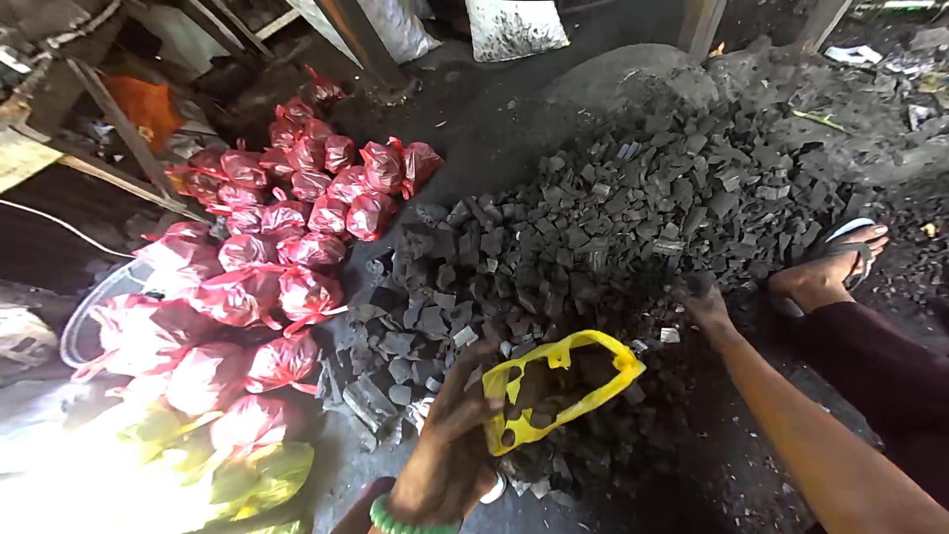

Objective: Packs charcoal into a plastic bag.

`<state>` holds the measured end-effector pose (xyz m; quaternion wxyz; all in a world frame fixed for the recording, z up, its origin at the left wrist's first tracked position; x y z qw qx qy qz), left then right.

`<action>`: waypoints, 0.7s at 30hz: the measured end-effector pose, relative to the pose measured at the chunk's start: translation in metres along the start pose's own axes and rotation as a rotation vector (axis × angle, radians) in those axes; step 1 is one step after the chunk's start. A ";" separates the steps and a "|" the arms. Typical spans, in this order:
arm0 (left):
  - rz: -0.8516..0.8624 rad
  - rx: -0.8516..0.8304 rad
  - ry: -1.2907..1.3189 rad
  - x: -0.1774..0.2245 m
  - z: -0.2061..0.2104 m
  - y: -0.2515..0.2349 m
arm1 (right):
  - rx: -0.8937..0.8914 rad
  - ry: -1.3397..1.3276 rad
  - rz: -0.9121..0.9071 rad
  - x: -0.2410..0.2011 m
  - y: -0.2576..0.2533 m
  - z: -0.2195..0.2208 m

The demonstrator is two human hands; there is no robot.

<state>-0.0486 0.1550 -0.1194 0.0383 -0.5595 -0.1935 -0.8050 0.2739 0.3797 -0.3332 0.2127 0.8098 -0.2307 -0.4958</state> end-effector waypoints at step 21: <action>-0.027 -0.136 -0.098 0.001 0.004 0.001 | -0.174 0.563 -0.021 0.044 -0.002 0.066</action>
Point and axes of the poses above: each hand's wrist, its own y-axis away from the middle knuckle, its own z-axis out of the palm, x = y × z, the point moved 8 cm from there along -y, towards the middle knuckle, and after that the axes turned 14 degrees about z, right-handed, at the moved point
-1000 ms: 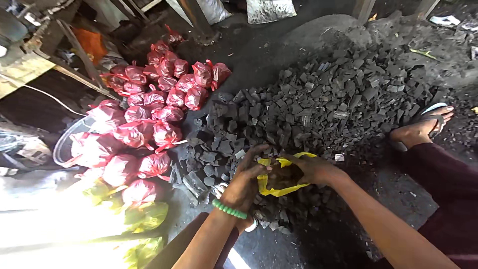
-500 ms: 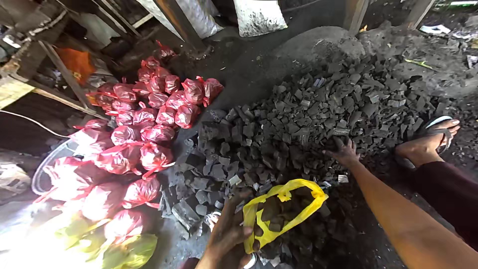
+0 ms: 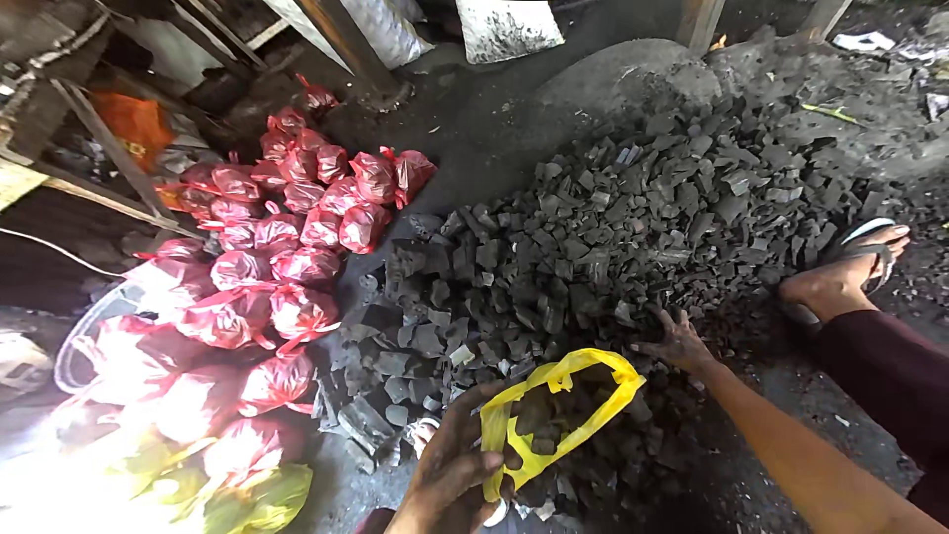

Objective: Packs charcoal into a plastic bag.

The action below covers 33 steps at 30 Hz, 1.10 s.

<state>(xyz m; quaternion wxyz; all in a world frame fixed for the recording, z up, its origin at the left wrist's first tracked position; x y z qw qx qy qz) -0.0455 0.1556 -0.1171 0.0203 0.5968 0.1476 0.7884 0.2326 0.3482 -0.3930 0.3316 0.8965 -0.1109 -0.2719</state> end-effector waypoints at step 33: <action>0.045 0.300 -0.005 0.005 0.008 -0.027 | 0.023 -0.010 -1.084 -0.145 0.221 0.034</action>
Point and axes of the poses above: each hand's wrist, its own y-axis away from the middle knuckle, its own z-axis out of the palm, x = y × z, the point moved 8 cm from there along -y, towards the middle knuckle, and after that the axes turned 14 degrees about z, right-handed, at the moved point
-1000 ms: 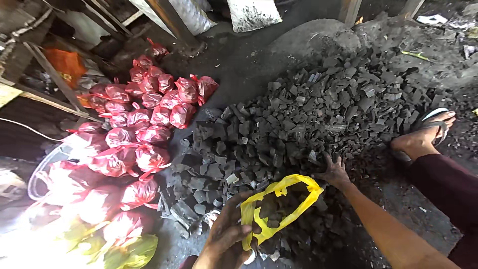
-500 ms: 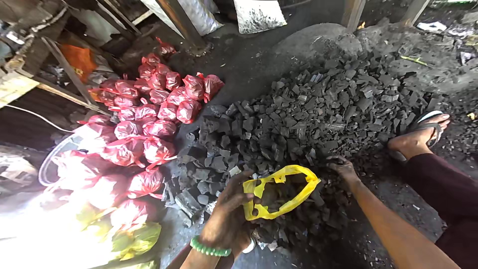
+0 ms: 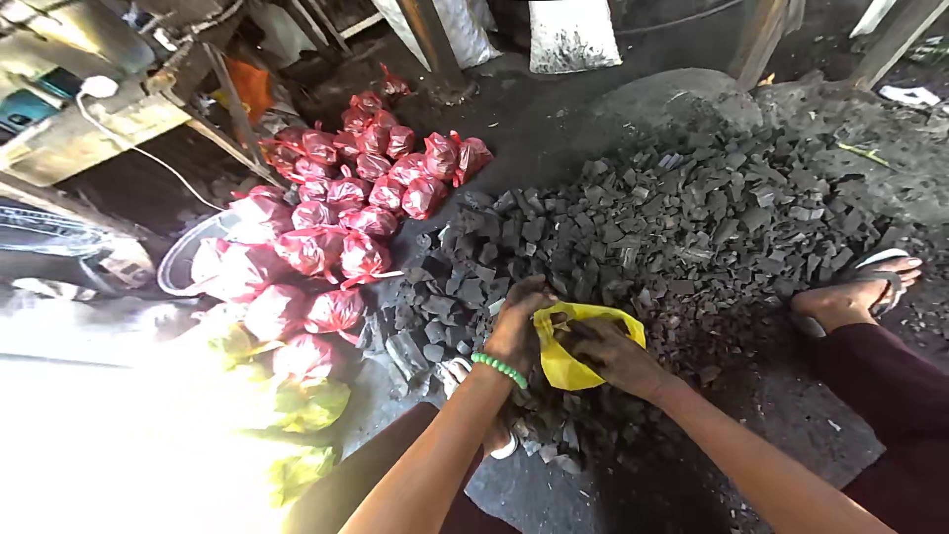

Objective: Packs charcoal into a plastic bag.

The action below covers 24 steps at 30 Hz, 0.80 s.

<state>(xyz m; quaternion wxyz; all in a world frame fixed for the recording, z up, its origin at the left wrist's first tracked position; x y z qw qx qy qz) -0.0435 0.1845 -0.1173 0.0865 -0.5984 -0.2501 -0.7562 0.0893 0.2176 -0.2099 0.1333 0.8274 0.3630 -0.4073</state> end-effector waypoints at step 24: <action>-0.159 -0.727 -1.841 0.000 0.008 0.030 | -0.075 0.871 -0.116 -0.039 0.036 -0.096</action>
Point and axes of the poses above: each hand's wrist, its own y-axis away from the middle knuckle, its own z-axis out of the palm, x = y × z, the point moved 8 cm from there along -y, towards the middle knuckle, and after that the axes turned 14 degrees about z, right-handed, at the moved point
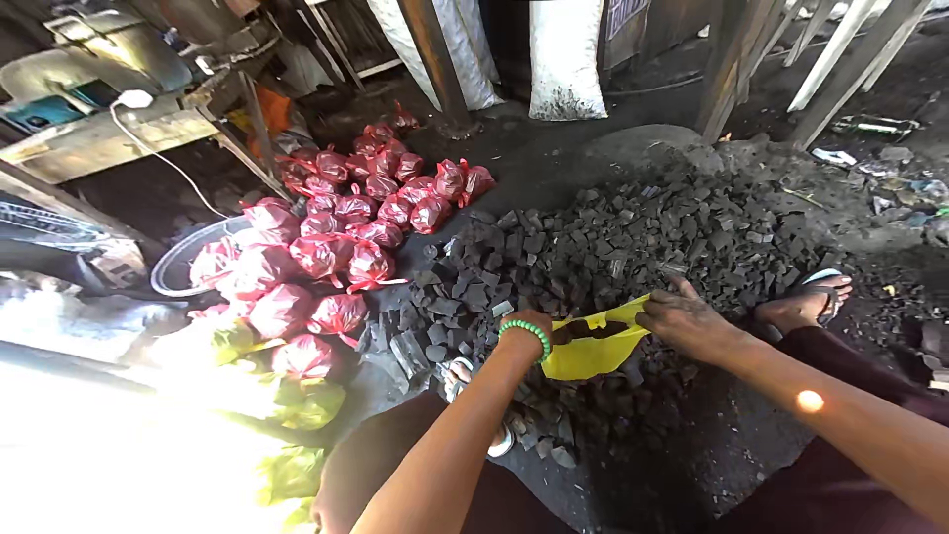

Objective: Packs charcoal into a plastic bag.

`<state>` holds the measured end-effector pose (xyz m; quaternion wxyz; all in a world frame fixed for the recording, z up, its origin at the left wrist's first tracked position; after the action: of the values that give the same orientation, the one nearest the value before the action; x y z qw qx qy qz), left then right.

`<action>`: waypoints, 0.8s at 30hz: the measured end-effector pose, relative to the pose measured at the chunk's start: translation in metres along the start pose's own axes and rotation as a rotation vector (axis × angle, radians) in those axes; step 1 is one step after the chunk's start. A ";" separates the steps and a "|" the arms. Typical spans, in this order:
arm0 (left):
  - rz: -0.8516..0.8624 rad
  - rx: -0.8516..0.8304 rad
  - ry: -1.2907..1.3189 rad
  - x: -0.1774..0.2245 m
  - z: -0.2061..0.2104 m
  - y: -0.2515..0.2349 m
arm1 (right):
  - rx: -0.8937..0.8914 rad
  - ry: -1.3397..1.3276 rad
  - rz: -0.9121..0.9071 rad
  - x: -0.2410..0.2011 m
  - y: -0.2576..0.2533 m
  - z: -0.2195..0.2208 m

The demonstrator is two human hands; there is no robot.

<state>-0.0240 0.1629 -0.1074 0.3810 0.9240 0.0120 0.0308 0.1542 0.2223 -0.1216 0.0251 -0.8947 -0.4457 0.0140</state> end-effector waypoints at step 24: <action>0.591 0.576 0.570 0.057 -0.044 0.033 | 0.115 -1.162 0.694 0.037 -0.021 -0.073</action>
<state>0.0297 0.1735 -0.0503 0.0672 0.9104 -0.1387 0.3838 0.1634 0.2621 -0.0476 -0.1767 -0.8304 -0.0724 0.5234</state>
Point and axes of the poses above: each hand's wrist, its own y-axis away from the middle knuckle, its own z-axis out of the palm, x = y × z, the point moved 8 cm from there along -y, towards the middle knuckle, and after that the axes turned 14 degrees about z, right-handed, at the moved point
